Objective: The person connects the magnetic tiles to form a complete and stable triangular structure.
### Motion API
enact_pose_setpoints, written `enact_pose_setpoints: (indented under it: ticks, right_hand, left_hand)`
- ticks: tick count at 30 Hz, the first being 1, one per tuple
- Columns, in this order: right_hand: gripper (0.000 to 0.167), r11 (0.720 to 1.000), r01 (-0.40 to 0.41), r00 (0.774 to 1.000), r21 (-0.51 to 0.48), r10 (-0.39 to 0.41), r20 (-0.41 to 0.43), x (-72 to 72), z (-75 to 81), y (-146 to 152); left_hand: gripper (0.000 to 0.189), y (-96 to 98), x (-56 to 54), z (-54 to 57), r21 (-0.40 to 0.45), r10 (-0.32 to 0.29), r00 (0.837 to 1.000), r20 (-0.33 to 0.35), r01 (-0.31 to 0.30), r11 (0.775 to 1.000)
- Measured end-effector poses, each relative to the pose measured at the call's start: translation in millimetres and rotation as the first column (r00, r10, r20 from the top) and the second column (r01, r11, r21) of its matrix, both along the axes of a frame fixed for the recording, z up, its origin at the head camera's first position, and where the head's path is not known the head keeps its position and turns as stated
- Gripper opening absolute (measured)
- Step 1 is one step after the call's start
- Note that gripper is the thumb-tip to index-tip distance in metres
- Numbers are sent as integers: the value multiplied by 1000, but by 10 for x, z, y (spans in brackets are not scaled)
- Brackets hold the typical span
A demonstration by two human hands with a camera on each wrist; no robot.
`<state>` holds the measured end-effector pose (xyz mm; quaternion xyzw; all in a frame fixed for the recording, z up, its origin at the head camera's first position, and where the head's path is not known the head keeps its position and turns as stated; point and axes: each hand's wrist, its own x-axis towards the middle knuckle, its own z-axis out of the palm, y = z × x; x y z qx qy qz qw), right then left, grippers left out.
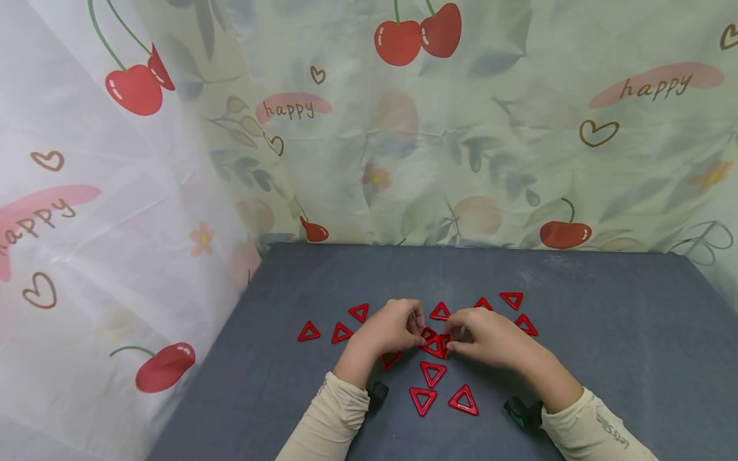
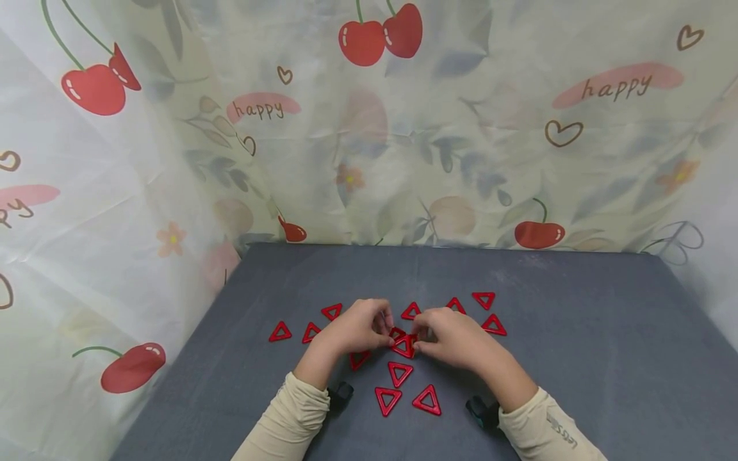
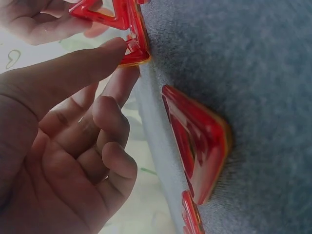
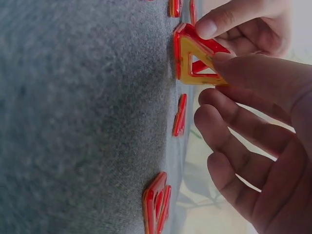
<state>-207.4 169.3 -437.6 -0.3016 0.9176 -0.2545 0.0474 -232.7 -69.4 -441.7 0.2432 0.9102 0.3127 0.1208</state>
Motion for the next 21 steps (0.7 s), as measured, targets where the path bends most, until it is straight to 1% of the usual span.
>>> enact_pose_setpoints:
  ticks: [3,11,16,21]
  right_hand:
    - [11,1000,-10,1000,-20,11,13,-1,-8,-10]
    - [14,998,-30,999,-60,29,-19,12,-39,-43]
    - [15,994,-54,998,-93,52,-23,19,-58,-63]
    - [16,993,-67,997,-99,64,-29,27,-61,-71]
  left_hand:
    - [18,1,-4,-3,-5,-19,1000,11,19,1000]
    - [19,18,7,24,2,-65,997,41,65,998]
    - [17,22,2,16,19,-95,994,61,94,995]
    - [15,21,-6,3,32,-105,992,67,103,994]
